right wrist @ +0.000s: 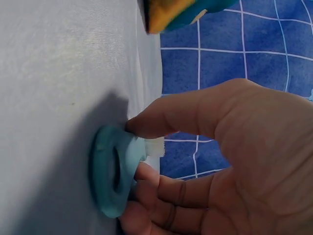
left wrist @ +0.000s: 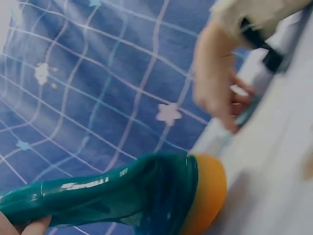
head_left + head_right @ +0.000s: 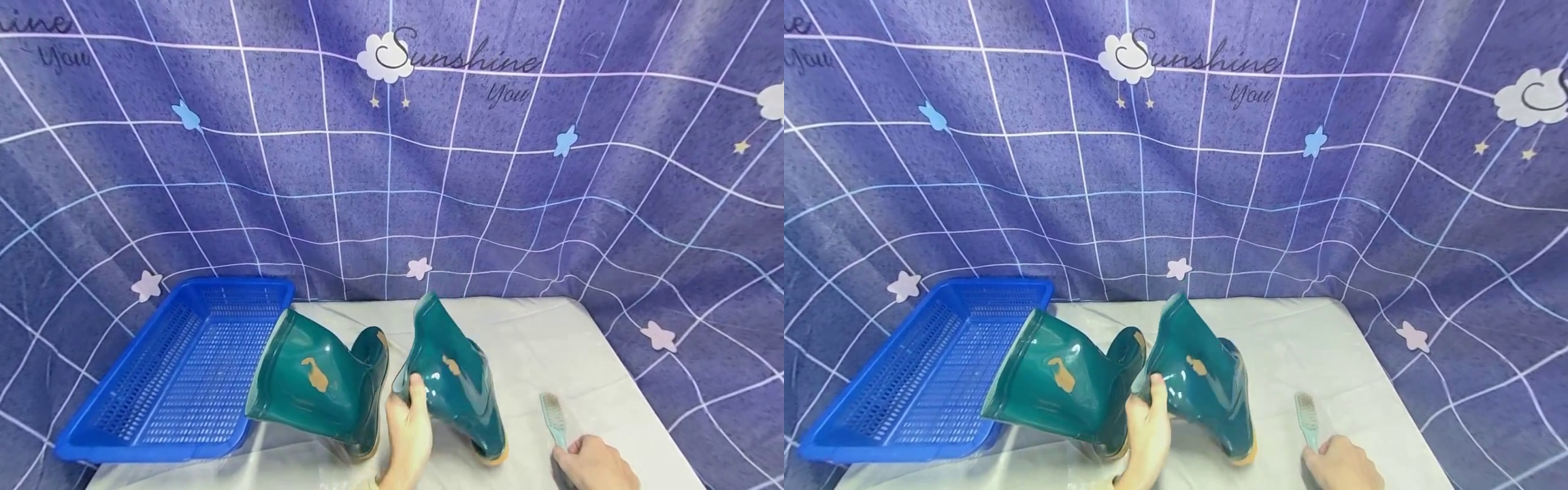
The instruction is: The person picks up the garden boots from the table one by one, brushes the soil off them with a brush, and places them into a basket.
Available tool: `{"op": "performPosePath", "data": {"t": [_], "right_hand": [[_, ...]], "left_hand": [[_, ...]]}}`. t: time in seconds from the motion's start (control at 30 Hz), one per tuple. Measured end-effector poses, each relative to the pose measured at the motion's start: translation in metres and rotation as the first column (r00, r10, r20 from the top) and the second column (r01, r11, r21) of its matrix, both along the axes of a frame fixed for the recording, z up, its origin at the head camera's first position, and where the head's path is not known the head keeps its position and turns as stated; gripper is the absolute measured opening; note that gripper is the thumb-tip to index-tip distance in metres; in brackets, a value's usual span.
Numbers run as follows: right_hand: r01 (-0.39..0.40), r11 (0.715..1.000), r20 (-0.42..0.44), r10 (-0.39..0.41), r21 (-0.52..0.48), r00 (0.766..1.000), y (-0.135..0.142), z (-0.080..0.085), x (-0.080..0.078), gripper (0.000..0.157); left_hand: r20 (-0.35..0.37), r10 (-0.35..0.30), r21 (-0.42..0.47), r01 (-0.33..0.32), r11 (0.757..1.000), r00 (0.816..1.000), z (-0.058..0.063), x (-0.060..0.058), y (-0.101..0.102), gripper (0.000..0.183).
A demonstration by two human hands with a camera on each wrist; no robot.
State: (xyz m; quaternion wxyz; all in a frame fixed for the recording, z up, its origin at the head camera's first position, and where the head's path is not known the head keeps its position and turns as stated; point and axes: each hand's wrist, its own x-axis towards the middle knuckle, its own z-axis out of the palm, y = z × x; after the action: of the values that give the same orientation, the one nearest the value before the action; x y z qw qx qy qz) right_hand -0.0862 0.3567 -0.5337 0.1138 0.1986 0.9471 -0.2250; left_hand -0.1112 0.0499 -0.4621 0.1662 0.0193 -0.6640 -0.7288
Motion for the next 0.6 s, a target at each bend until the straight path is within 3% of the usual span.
{"op": "performPosePath", "data": {"t": [0.13,0.3,0.43,0.6], "right_hand": [[-0.017,1.000,0.040,0.017,0.002,0.999,0.000,0.000,0.001,0.045],[-0.044,0.999,0.043,0.043,0.011,0.998,-0.007,-0.004,-0.002,0.041],[-0.107,0.994,0.003,0.107,0.013,0.994,-0.017,-0.005,-0.005,0.035],[-0.141,0.990,-0.044,0.142,0.026,0.989,-0.024,-0.002,-0.008,0.031]], "left_hand": [[0.122,0.065,0.006,-0.066,0.998,0.990,-0.019,0.015,-0.015,0.030],[0.277,-0.004,0.148,-0.039,0.988,0.961,-0.028,0.016,-0.037,0.045],[0.308,-0.069,0.195,0.008,0.981,0.949,-0.028,0.017,-0.048,0.052],[0.320,-0.086,0.223,0.014,0.975,0.943,-0.029,0.021,-0.053,0.055]]}}
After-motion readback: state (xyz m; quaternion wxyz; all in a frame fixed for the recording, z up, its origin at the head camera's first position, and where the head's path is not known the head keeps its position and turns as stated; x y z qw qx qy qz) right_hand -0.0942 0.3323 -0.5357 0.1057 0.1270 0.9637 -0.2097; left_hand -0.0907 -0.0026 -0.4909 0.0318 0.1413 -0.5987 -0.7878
